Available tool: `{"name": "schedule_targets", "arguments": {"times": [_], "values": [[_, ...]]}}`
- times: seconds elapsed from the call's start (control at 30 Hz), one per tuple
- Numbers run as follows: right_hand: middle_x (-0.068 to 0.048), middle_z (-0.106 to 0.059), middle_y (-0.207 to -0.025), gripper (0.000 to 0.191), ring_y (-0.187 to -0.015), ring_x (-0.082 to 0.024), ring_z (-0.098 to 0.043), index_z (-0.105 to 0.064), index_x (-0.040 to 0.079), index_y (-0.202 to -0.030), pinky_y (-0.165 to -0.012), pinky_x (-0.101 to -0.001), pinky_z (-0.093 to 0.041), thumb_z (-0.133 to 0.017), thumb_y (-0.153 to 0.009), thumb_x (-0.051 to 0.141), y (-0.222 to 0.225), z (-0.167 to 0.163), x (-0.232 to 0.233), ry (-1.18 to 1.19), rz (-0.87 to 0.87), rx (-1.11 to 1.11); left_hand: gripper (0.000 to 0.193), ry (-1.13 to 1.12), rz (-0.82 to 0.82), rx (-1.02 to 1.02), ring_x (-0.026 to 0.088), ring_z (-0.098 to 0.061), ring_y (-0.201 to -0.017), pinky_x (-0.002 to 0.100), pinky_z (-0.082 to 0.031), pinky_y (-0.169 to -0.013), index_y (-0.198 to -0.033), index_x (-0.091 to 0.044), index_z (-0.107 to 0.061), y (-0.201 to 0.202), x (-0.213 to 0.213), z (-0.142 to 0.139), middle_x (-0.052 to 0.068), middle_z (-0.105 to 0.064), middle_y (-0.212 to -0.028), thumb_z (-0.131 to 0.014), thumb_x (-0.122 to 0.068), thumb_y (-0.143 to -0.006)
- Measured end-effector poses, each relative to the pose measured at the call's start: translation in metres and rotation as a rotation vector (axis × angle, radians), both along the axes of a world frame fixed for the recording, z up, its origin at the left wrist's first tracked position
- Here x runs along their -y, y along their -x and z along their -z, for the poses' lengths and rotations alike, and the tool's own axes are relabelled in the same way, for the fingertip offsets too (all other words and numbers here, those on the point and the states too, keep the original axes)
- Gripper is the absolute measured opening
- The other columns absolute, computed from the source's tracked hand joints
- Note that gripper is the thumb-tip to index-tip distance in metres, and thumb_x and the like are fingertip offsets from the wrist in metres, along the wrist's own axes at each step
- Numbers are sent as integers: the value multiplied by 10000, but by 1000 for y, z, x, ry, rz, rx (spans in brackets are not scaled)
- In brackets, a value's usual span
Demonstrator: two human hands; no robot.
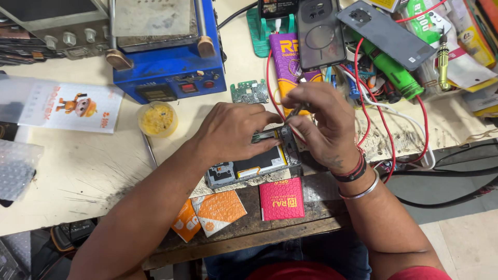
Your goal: The person works at a cluttered repair bench, first handling a small circuit board, then picking up a smartphone and removing its back cover. They use a screwdriver to unscrew and pry inside the opened phone, working on its internal components with both hands.
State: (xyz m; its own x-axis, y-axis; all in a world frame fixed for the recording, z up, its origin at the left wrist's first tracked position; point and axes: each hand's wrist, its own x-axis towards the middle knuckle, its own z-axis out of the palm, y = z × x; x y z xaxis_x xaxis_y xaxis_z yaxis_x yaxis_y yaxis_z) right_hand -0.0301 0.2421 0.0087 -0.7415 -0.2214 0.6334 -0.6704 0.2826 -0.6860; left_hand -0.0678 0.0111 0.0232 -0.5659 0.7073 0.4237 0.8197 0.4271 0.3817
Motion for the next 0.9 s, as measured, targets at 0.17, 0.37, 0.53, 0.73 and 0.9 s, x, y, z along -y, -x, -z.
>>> {"name": "schedule_targets", "arguments": {"times": [0.17,0.37,0.53,0.73,0.9], "values": [[-113,-720,-1180,477,-1128,-180,-736,-461,21,-1521,-1023,-308,-615,-644,-1080,19,0,-3,5,141,12,126,373,41,-49,16,283,-710,-759,428,-564,-658,-1086,-127,-763,-5,-1,-4,64,-687,-826,-811,-386,-821],[-176,-594,-1142,441,-1049,-195,-689,-537,6,-1359,-909,-317,-632,-726,-961,-9,-1,-10,7,-5,5,10,280,57,-54,10,282,-710,-795,436,-566,-705,-1017,-122,-775,-5,-4,-7,66,-679,-819,-795,-323,-824],[-134,-698,-1173,463,-1063,-178,-728,-471,26,-1521,-968,-313,-612,-651,-1096,-15,0,-2,7,100,28,44,242,50,-59,14,278,-709,-801,434,-562,-717,-977,-116,-780,-6,-6,-6,64,-689,-826,-791,-312,-834],[-117,-663,-1168,454,-1078,-179,-712,-428,26,-1539,-993,-313,-606,-628,-1132,2,-1,7,5,240,-30,105,217,36,-65,17,272,-711,-804,429,-561,-735,-970,-116,-789,-6,-8,-6,63,-698,-830,-781,-292,-844],[-119,-657,-1178,424,-1090,-190,-712,-426,24,-1505,-1001,-326,-605,-632,-1134,16,0,10,6,290,-39,103,171,18,-71,-5,260,-711,-803,418,-562,-724,-936,-117,-791,-5,-8,-6,52,-701,-828,-777,-264,-850]]}}
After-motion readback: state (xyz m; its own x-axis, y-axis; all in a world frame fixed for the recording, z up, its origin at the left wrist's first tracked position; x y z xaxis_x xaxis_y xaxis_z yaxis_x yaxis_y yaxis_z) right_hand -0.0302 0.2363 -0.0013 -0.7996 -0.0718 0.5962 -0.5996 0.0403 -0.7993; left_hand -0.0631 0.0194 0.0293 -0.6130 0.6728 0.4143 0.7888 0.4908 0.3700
